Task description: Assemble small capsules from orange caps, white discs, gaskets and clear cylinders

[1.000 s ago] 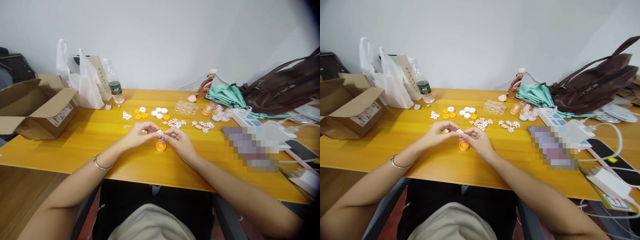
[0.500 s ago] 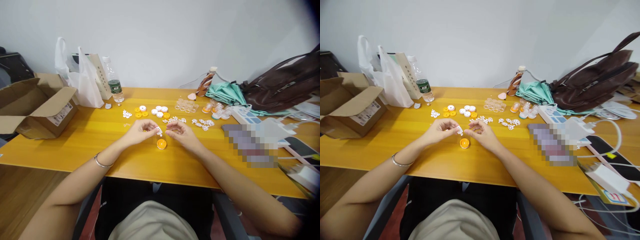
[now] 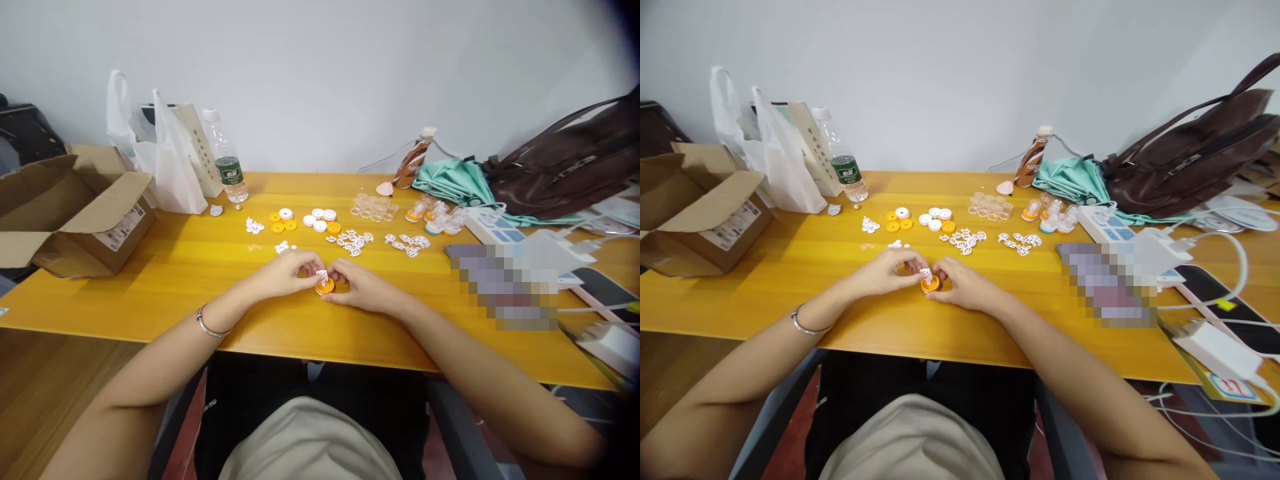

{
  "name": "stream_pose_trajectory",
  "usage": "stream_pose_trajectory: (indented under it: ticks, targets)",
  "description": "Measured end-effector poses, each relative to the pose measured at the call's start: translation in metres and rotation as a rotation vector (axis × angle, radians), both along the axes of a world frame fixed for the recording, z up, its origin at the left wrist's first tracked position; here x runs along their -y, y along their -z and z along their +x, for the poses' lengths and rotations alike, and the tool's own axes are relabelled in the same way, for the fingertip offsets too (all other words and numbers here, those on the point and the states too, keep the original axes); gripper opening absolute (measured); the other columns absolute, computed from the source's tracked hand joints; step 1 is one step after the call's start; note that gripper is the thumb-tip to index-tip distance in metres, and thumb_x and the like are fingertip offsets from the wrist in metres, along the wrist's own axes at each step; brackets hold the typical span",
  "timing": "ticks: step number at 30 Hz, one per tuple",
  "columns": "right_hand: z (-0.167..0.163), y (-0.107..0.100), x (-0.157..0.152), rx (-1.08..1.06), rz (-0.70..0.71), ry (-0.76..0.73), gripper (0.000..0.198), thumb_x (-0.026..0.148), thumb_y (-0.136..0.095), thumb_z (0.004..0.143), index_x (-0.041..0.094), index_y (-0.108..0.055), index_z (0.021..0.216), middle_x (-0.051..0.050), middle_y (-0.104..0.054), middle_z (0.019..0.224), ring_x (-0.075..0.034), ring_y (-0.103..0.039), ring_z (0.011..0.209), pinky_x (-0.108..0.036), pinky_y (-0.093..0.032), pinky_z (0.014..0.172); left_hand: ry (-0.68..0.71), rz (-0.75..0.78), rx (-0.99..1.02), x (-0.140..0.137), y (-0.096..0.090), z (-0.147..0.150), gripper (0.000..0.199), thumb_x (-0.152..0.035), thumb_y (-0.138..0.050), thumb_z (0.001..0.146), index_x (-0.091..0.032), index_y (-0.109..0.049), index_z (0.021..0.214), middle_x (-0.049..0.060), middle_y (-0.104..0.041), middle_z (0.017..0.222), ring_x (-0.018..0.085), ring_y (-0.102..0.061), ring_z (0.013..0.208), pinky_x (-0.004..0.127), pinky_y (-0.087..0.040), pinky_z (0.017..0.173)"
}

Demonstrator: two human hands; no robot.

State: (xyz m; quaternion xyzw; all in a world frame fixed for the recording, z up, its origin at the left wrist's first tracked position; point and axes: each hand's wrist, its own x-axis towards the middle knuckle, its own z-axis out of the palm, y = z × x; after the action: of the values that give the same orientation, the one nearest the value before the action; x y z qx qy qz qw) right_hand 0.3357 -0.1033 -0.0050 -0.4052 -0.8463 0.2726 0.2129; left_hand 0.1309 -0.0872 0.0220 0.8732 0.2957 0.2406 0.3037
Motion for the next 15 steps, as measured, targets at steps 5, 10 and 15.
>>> stream_pose_trajectory:
  ticks: [5,10,15]
  targets:
    - [-0.0008,0.0003,-0.0012,-0.001,0.010,0.006,0.026,0.034,-0.067,0.072,0.019,-0.053,0.088,-0.001,-0.053,0.081,-0.015,-0.049,0.073,-0.027,-0.040,0.066,0.030,0.079,-0.051,0.0015,-0.0006,0.0009,0.017,-0.030,-0.053,0.084,-0.014,-0.060,0.088,0.003,-0.065,0.080,0.012,-0.059,0.073,0.023,-0.045,0.070]
    - [-0.0014,0.0015,-0.0034,0.003,-0.001,-0.002,0.025,0.034,-0.067,0.072,0.018,-0.055,0.086,0.000,-0.053,0.076,-0.014,-0.047,0.068,-0.026,-0.038,0.063,0.070,0.151,-0.083,0.0024,-0.0006,0.0017,0.019,-0.031,-0.050,0.087,-0.014,-0.060,0.088,0.004,-0.064,0.082,0.012,-0.058,0.075,0.023,-0.043,0.070]
    - [-0.0019,0.0025,-0.0051,-0.015,-0.002,-0.014,0.024,0.033,-0.068,0.071,0.018,-0.057,0.086,0.000,-0.054,0.075,-0.013,-0.048,0.067,-0.026,-0.038,0.062,0.067,0.165,-0.110,0.0025,0.0001,0.0027,0.018,-0.028,-0.050,0.087,-0.014,-0.061,0.087,0.004,-0.064,0.080,0.012,-0.056,0.073,0.024,-0.042,0.070]
